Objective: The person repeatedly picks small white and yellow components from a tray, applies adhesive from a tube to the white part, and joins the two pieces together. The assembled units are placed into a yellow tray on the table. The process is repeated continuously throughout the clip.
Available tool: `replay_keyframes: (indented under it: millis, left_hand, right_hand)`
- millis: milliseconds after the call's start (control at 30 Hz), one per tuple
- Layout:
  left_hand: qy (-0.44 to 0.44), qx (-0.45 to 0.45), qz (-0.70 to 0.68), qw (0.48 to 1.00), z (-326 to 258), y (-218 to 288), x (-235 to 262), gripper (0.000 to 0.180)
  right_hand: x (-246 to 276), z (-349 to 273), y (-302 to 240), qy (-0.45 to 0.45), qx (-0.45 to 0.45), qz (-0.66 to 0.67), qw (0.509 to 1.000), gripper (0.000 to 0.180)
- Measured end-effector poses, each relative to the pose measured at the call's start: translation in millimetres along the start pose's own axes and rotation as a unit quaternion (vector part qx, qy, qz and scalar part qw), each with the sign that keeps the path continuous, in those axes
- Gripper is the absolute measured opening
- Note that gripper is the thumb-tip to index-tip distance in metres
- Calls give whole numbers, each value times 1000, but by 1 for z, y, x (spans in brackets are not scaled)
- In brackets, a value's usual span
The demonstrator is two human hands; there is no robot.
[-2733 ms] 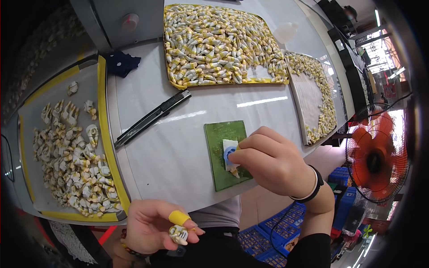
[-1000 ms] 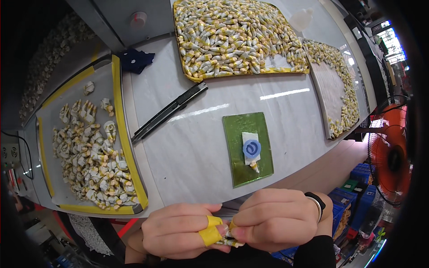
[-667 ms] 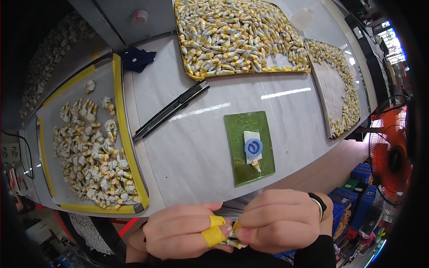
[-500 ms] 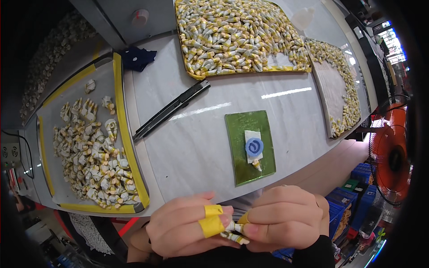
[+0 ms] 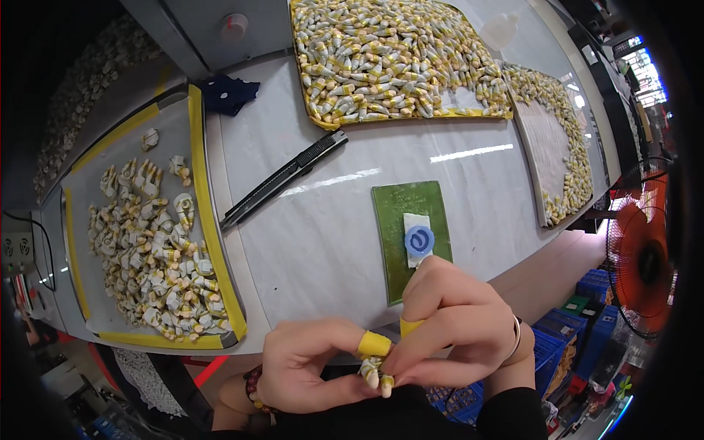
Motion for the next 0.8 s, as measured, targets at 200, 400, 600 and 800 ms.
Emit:
replay_keyframes:
  millis: [200, 400, 600, 800]
  left_hand:
    - [-21, -52, 99, 994, 1, 9, -2, 21]
    - [-44, -48, 104, 992, 3, 9, -6, 24]
    - [-113, -85, 279, 950, -5, 37, -4, 24]
    - [138, -180, 784, 577, -37, 147, 58, 39]
  right_hand:
    - [-4, 1, 2, -32, 0, 24, 999, 12]
    - [-4, 0, 0, -56, 19, 9, 998, 12]
    - [-7, -1, -4, -54, 34, -59, 996, 20]
    - [29, -24, -13, 147, 19, -104, 983, 33]
Point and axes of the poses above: each hand's wrist, its own z-axis towards the middle knuckle, its own x-axis out of the back of the hand, y = z × x, the point moved 6 cm from there along z, towards the middle knuckle, and after that the axes turned 9 degrees about y, right-handed, at the moved point
